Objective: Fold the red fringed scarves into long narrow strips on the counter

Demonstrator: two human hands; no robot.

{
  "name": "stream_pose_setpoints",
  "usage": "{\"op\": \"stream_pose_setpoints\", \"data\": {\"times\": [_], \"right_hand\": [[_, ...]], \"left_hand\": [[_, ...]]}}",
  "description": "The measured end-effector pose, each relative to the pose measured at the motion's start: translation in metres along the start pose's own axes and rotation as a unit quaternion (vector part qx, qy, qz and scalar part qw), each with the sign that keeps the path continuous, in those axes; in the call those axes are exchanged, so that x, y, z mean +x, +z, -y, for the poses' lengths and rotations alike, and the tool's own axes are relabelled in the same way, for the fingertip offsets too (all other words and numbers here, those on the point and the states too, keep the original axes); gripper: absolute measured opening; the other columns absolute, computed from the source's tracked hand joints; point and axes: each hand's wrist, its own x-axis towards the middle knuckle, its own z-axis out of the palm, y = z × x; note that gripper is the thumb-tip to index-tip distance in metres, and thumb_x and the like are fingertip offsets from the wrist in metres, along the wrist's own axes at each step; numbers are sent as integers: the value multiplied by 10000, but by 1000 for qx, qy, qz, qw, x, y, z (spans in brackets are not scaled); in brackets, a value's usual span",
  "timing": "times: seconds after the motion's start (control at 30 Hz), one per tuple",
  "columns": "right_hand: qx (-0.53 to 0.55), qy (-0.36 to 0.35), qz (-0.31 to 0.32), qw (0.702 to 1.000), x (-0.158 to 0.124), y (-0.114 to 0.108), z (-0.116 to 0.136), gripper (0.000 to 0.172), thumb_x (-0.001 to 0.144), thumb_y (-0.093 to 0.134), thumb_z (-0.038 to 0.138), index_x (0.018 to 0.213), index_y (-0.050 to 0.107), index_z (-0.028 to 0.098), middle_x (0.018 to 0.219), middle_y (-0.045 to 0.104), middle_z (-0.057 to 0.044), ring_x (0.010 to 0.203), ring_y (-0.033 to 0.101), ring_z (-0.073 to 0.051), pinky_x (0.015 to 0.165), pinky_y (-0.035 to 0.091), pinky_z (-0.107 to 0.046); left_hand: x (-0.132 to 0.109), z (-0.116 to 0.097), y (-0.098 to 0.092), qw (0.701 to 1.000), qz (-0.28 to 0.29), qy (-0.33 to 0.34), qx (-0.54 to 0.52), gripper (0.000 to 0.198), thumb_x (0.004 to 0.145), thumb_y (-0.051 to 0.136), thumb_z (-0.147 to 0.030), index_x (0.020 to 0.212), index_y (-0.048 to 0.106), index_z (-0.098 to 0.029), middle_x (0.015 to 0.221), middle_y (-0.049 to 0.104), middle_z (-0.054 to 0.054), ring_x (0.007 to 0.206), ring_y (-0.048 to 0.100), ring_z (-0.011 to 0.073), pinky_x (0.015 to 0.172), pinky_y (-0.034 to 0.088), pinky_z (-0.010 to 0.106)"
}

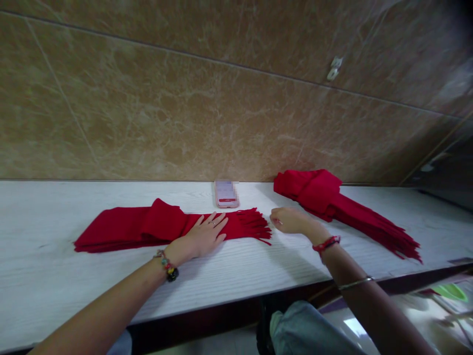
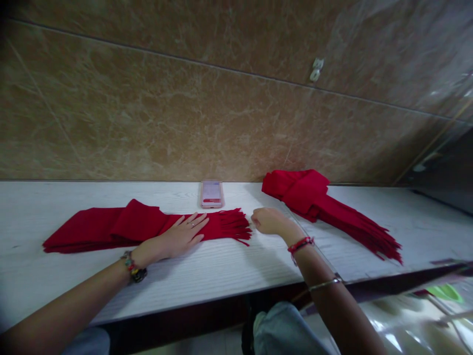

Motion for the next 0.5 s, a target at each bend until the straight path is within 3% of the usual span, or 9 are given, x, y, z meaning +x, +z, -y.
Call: {"op": "stream_pose_setpoints", "data": {"times": [0.1,0.2,0.33,0.4,0.5], "right_hand": [[67,-34,-100,992,5,-9,2,205,704,448,70,787,618,148,828,634,-66,788,567,-155,738,427,-264],[103,-103,-165,976,29,-8,32,233,734,435,81,875,610,144,895,632,-70,857,550,-147,792,416,-268],[48,-116,-95,988,58,0,62,253,761,424,89,923,610,143,959,637,-79,898,557,-153,789,409,-261],[11,-78,-57,995,60,3,57,250,762,429,102,906,624,164,960,646,-67,884,571,-154,769,409,-248],[-17,-15,-31,999,46,5,30,244,747,438,102,837,653,174,899,668,-72,840,594,-164,731,416,-241]], "left_hand": [[2,0,2,1000,-10,1,-3,523,904,222,-394,1371,219,-158,1444,163,93,1320,119,258,1036,147,473],[3,0,3,1000,-18,8,-2,525,906,220,-391,1365,231,-136,1438,182,106,1319,125,256,1035,149,472],[0,-1,0,1000,-12,2,2,523,906,227,-376,1367,223,-128,1437,185,107,1321,121,247,1039,149,457],[-2,-3,-3,1000,-4,-2,4,522,905,231,-368,1371,216,-131,1441,171,99,1322,114,239,1046,139,444],[-4,-3,-5,1000,6,-9,-1,523,905,232,-370,1376,202,-144,1445,149,90,1324,104,236,1049,130,444]]}}
